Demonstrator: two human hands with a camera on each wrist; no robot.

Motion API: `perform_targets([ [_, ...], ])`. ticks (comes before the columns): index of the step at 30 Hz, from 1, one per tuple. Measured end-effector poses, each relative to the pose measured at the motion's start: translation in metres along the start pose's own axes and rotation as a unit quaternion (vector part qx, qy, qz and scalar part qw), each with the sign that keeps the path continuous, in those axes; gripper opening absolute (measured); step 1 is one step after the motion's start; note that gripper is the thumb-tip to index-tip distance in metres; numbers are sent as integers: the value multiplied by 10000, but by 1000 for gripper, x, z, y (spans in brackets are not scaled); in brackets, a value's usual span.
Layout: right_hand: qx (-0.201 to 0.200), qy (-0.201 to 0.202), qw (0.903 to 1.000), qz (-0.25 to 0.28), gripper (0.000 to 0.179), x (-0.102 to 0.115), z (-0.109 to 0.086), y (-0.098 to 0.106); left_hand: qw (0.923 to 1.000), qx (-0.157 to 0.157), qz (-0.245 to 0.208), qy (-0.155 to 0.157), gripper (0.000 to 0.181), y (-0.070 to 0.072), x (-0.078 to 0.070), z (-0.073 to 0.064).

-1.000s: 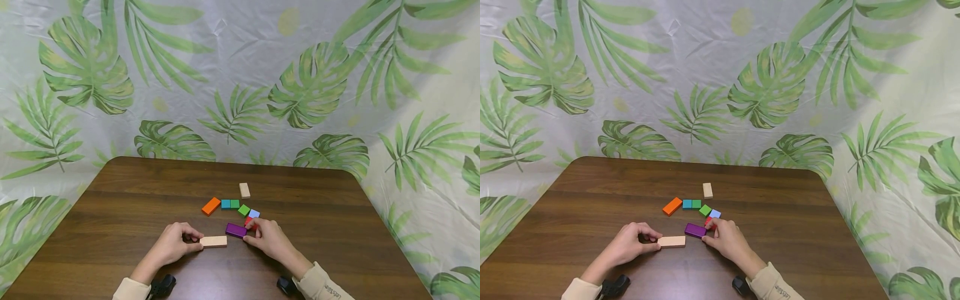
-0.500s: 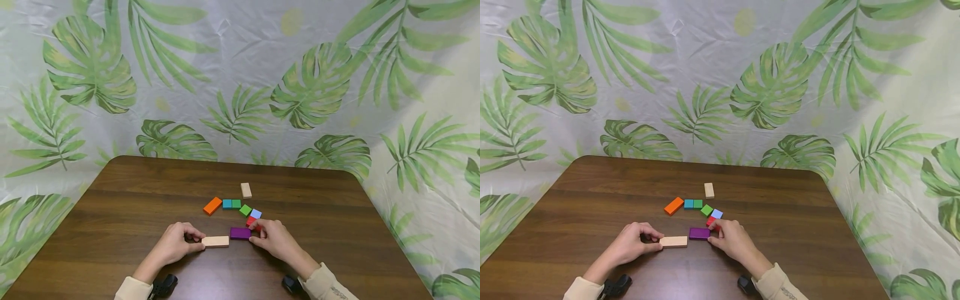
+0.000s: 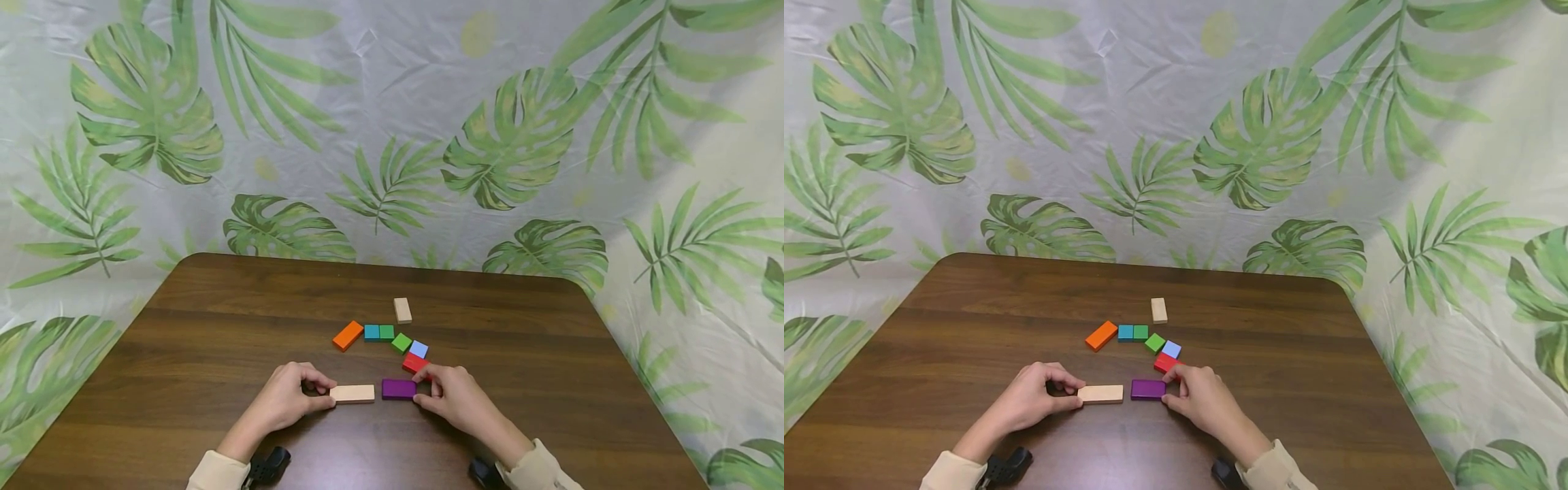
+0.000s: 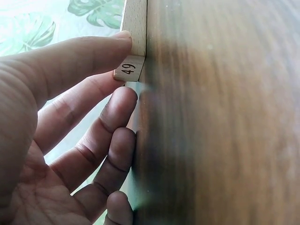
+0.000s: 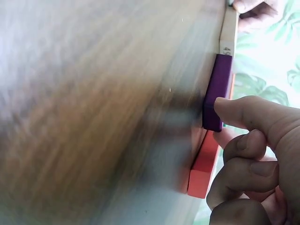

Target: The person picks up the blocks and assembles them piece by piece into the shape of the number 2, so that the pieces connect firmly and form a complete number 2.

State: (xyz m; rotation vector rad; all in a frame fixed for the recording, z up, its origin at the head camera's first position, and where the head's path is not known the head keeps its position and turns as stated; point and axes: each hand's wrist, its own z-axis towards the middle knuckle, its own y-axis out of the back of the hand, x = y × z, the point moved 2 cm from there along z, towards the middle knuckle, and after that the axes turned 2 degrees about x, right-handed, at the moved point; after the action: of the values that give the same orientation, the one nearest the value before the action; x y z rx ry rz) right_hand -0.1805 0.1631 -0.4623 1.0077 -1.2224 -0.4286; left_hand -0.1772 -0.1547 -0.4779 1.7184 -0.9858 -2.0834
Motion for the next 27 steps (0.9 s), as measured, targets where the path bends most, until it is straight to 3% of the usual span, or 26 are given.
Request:
perform_targets([
  [8,-51,176,9997,152,19,5,-5,-3,10000,-1,-18,4,16,0,0,0],
  [27,52,157,9994,295,19,6,-3,-9,10000,58,-3,-25,16,-1,1,0],
])
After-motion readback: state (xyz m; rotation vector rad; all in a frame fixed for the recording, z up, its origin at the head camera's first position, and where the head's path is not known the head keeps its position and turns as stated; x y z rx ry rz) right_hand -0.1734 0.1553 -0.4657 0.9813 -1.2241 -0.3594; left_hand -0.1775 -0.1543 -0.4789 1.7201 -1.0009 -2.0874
